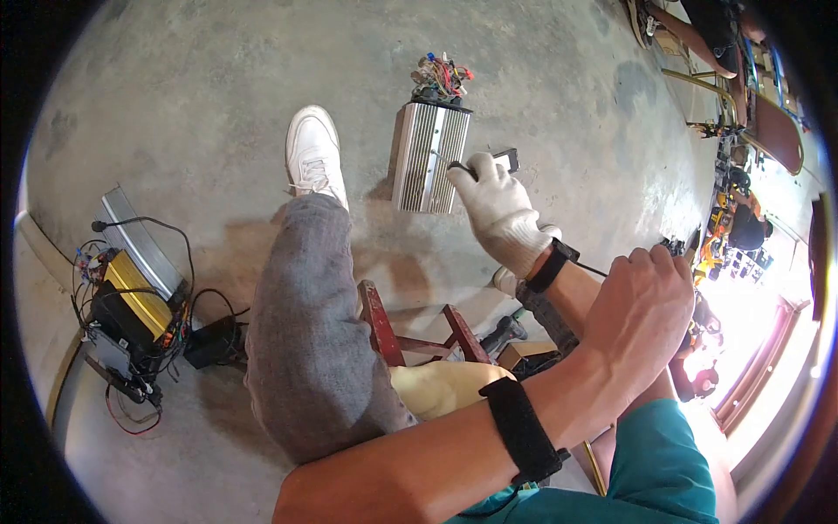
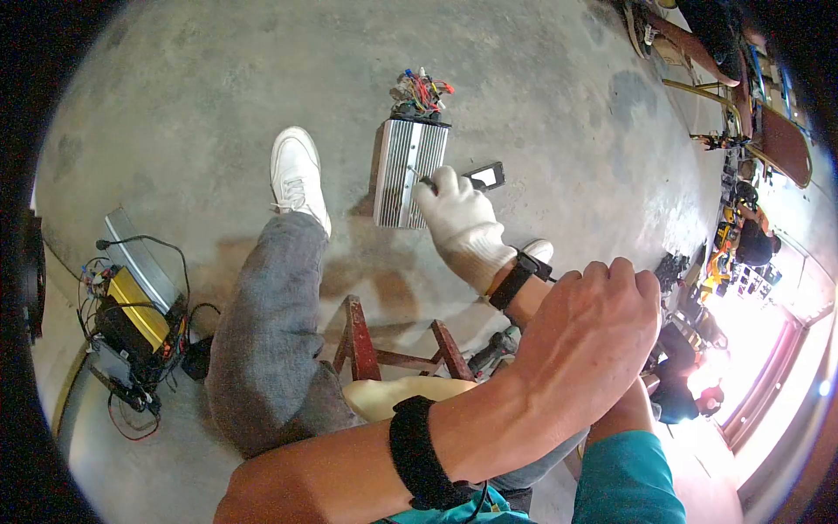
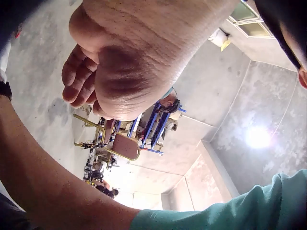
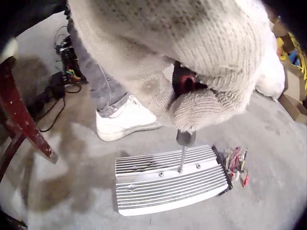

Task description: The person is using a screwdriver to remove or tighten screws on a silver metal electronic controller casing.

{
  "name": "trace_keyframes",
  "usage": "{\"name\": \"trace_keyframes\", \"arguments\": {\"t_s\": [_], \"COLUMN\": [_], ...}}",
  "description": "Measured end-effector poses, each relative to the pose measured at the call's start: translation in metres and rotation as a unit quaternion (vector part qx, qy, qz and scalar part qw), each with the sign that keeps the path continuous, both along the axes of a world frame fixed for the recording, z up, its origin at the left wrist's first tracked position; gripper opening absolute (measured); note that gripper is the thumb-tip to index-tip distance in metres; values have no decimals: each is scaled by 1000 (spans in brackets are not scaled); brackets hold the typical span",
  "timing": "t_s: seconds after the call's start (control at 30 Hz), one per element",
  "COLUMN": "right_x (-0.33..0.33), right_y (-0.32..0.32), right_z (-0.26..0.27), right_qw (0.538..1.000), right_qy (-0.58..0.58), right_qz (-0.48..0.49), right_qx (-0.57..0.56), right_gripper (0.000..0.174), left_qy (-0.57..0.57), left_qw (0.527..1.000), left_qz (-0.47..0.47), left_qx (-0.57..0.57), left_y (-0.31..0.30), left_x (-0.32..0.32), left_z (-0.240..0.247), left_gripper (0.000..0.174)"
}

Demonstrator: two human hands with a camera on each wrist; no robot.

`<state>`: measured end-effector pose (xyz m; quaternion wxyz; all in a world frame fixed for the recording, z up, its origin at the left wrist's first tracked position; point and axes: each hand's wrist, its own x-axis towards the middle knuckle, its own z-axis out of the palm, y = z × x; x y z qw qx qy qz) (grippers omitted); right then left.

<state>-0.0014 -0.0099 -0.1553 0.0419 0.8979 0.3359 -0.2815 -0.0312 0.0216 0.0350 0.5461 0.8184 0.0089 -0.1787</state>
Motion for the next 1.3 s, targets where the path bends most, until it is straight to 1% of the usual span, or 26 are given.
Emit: {"name": "trace_keyframes", "arguments": {"t_s": [0.07, 0.13, 0.17, 0.23, 0.27, 0.33, 0.37, 0.47, 0.5, 0.53, 0.6, 0.73, 0.8, 0.83, 0.87, 0.93, 0.97, 1.0, 1.03, 1.07, 1.1, 1.13, 1.17, 1.2, 1.27, 1.3], "right_x": [1, 3, 4, 5, 8, 11, 12, 17, 18, 17, 14, 23, 41, 54, 56, 59, 61, 61, 55, 50, 45, 41, 39, 38, 35, 32], "right_y": [8, 13, 16, 24, 26, 26, 25, 21, 22, 23, 25, 28, 32, 34, 33, 23, 14, 17, 25, 31, 34, 39, 45, 50, 58, 61], "right_z": [3, 3, 3, 8, 8, 8, 11, 23, 21, 18, 10, 4, -1, 0, 0, -4, -11, -5, 7, 16, 19, 21, 21, 18, 11, 15], "right_qw": [999, 997, 997, 992, 992, 973, 974, 990, 989, 989, 969, 974, 993, 919, 920, 743, 789, 791, 914, 984, 984, 993, 971, 971, 937, 957], "right_qy": [14, 25, 24, 56, 53, 38, 37, 53, 49, 48, -5, -7, 82, 210, 209, 353, 357, 356, 240, 111, 110, 54, -3, -3, 62, 61], "right_qz": [30, 70, 73, -87, -81, -212, -210, -109, -33, -28, 124, 161, -67, -331, -330, -567, -500, -498, -327, -139, -139, 15, 169, 171, 207, 134], "right_qx": [-23, -11, -13, -79, -79, -78, -79, -76, -134, -136, -215, -161, -62, -40, -40, 37, 18, 16, -9, -32, -33, -102, -168, -168, -273, -251], "right_gripper": [39, 24, 24, 23, 23, 30, 30, 36, 35, 35, 37, 28, 16, 21, 21, 24, 26, 26, 23, 21, 21, 22, 23, 23, 31, 25], "left_qy": [-82, -91, -101, -96, -92, -103, -111, -133, -132, -129, -127, -135, -135, -138, -142, -136, -125, -125, -135, -145, -146, -141, -136, -137, -129, -127], "left_qw": [995, 994, 993, 993, 993, 991, 990, 985, 985, 985, 985, 981, 979, 977, 974, 975, 977, 976, 975, 975, 975, 974, 973, 973, 970, 970], "left_qz": [38, 45, 49, 56, 61, 75, 83, 104, 109, 104, 105, 128, 140, 158, 174, 169, 167, 170, 165, 159, 159, 170, 182, 184, 190, 191], "left_qx": [-38, -36, -33, -41, -46, -32, -20, -29, -31, -38, -45, -52, -60, -47, -35, -46, -55, -56, -54, -52, -53, -48, -42, -42, -76, -75], "left_y": [3, 7, 9, 11, 12, 13, 13, 9, 11, 13, 18, 33, 38, 40, 41, 40, 40, 42, 44, 45, 45, 46, 46, 48, 50, 50], "left_x": [0, 0, 1, 0, 2, 3, 2, 3, 3, 5, 8, 11, 12, 15, 16, 18, 19, 19, 17, 15, 14, 15, 16, 17, 19, 19], "left_z": [-7, -7, -6, -5, -4, -2, -1, -1, 1, 1, 2, 6, 8, 9, 10, 12, 12, 12, 12, 13, 13, 14, 14, 15, 13, 12], "left_gripper": [16, 16, 17, 16, 16, 16, 17, 17, 17, 17, 17, 16, 16, 17, 18, 18, 17, 17, 17, 16, 16, 16, 16, 16, 16, 16]}}
